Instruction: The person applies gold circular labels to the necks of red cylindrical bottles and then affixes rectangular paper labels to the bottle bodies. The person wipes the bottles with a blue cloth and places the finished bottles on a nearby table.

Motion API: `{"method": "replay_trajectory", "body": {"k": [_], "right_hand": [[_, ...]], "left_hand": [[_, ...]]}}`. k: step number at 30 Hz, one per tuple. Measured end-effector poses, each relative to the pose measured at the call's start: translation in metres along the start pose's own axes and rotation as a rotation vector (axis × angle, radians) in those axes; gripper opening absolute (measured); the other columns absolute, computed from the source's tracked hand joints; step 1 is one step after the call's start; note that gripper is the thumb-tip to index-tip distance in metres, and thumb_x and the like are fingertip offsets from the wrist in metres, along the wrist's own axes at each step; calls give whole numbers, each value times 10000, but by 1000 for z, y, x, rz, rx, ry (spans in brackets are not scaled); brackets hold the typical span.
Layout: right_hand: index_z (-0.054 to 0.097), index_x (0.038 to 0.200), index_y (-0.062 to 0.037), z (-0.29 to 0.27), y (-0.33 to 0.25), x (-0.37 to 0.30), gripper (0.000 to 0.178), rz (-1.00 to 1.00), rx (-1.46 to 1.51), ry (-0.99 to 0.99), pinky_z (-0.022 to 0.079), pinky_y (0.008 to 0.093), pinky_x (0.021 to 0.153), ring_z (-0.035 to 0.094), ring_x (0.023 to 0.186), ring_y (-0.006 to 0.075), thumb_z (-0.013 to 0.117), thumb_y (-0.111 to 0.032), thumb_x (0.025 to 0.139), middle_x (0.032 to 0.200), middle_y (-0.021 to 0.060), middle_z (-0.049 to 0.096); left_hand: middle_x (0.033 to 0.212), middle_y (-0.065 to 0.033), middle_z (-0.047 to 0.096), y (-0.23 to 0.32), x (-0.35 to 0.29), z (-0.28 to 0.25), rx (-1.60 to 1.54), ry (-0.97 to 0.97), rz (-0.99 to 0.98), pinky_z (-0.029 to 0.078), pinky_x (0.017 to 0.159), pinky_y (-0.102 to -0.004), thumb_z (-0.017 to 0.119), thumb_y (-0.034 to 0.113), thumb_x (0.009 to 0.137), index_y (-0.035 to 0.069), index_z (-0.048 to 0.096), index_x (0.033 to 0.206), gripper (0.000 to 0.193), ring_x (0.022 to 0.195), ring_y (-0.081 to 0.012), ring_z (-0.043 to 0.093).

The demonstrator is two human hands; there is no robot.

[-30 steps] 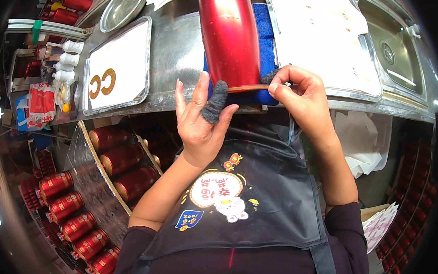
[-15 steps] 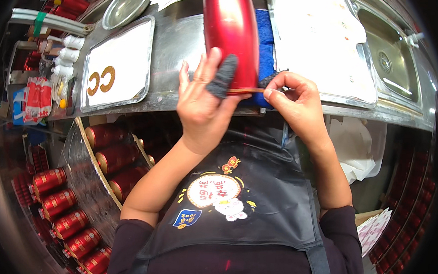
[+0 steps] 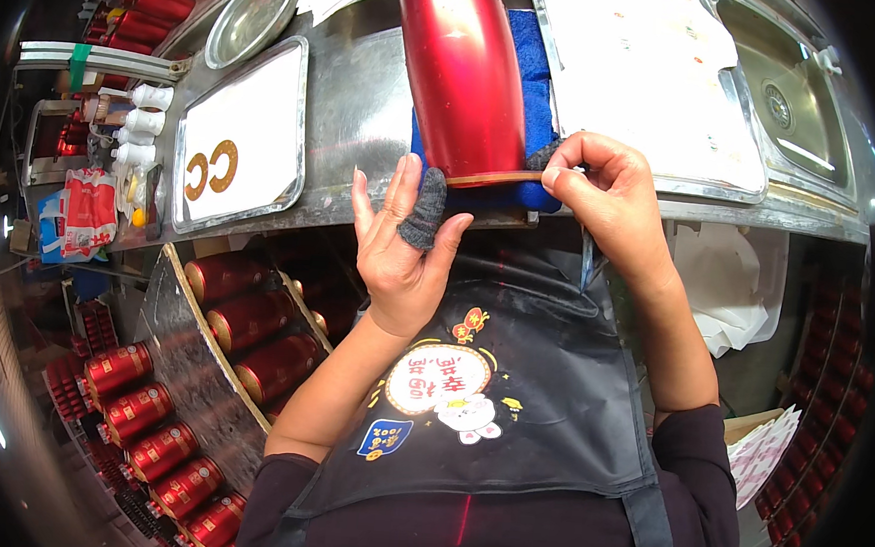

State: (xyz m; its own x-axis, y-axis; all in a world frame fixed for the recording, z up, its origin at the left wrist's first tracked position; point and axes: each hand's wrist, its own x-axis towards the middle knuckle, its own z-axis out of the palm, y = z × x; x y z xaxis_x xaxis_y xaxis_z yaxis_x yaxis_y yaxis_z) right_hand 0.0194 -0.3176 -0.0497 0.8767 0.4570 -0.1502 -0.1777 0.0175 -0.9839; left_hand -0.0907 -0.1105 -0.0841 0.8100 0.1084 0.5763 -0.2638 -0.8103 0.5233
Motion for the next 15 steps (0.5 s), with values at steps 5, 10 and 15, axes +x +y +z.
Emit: {"method": "replay_trajectory", "body": {"k": [5,10,15], "right_hand": [[647,833,-42,4,1,4,82,-4,-29,16,325,188,505,458,590,-6,682,-77,897,746,-51,595],[648,828,-47,5,-4,4,79,15,-53,30,307,186,464,438,531,-9,674,-79,895,722,-57,591],[662,847,-18,8,-2,4,78,4,-61,33,382,189,554,505,628,9,687,-75,892,774,-29,630]], "left_hand": [[1400,-203,623,2,13,-5,82,-29,99,256,1145,-663,856,102,778,14,760,1092,340,1237,-398,638],[1425,-196,606,9,26,-5,190,-24,192,256,1134,-681,835,110,738,139,788,1105,371,1202,-436,641],[1448,-189,592,20,39,0,278,-41,257,263,1109,-727,741,127,692,135,785,937,249,1251,-484,591]]}}
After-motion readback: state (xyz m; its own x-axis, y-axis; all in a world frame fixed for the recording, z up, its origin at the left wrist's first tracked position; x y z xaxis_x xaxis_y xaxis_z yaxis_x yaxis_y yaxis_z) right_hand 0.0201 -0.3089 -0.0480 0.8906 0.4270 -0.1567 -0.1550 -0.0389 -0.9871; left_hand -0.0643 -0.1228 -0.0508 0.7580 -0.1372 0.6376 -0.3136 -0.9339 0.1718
